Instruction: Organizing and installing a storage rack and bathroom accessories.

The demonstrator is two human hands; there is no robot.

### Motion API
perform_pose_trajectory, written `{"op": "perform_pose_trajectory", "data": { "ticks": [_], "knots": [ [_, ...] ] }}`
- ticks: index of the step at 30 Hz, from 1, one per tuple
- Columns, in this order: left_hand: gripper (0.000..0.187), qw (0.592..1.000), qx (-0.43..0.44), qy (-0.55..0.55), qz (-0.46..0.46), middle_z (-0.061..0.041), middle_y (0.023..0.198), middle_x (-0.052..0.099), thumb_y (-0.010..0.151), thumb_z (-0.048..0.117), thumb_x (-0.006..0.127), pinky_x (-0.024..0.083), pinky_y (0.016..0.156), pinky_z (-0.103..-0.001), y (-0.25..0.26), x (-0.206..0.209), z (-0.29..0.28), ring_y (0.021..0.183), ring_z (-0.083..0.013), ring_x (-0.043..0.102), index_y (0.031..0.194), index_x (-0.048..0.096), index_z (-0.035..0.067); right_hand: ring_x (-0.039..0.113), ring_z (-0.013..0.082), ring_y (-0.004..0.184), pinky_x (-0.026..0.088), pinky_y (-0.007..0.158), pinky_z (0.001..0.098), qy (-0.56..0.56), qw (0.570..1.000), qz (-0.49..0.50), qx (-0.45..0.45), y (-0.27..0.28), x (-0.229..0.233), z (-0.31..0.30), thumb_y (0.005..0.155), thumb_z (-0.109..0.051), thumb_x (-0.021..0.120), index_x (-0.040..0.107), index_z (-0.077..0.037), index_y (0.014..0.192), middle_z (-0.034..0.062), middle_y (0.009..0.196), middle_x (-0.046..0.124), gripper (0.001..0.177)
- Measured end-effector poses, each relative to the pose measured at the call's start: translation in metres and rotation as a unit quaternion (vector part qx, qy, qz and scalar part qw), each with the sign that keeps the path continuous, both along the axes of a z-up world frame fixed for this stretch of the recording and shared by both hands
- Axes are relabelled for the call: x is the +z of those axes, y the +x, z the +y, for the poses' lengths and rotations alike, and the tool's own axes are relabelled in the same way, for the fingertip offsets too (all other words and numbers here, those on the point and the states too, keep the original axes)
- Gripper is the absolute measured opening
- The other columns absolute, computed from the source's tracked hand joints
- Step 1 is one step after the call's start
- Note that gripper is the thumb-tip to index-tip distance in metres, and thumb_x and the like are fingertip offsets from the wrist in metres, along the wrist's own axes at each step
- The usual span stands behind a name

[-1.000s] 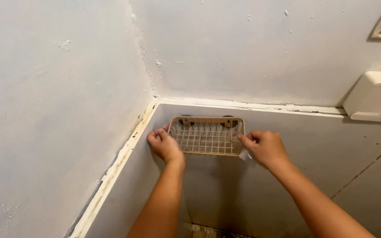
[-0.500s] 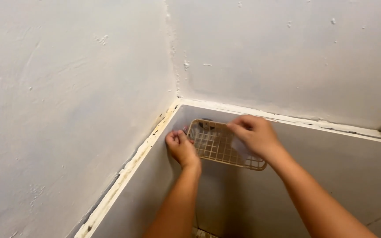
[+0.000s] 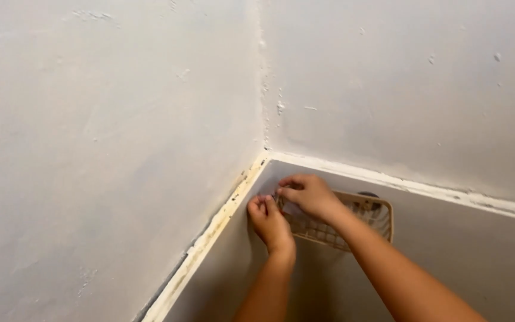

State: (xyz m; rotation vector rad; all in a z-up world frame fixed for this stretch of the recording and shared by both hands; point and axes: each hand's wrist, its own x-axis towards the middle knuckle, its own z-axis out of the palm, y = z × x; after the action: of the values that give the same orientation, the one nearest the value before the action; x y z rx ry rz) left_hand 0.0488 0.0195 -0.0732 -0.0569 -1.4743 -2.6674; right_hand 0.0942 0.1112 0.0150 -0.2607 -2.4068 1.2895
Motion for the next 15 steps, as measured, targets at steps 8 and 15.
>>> {"op": "perform_pose_trajectory", "data": {
  "ticks": [8,15],
  "knots": [
    [0.011,1.0,0.026,-0.015,-0.004,-0.006,0.087,0.063,0.1,0.012,0.058,0.046,0.063,-0.026,0.005,0.007,0.004,0.069,-0.0107,0.053,0.107,0.056,0.003,0.05,0.0135,0.052,0.04,0.048,0.0325,-0.119,0.985,-0.126,-0.028,0.003,0.015,-0.001,0.088,-0.037,0.076,0.079,0.003,0.091,0.006,0.063,0.063,0.04],
    [0.009,0.988,0.106,-0.105,0.029,-0.006,0.086,0.071,0.096,0.01,0.064,0.052,0.068,-0.024,0.01,0.012,0.003,0.076,-0.0088,0.062,0.097,0.06,0.002,0.044,0.0137,0.046,0.034,0.043,0.0315,-0.178,0.976,-0.123,0.035,0.001,0.012,0.0,0.09,-0.041,0.072,0.081,0.0,0.091,0.0065,0.058,0.056,0.042]
  ]
}}
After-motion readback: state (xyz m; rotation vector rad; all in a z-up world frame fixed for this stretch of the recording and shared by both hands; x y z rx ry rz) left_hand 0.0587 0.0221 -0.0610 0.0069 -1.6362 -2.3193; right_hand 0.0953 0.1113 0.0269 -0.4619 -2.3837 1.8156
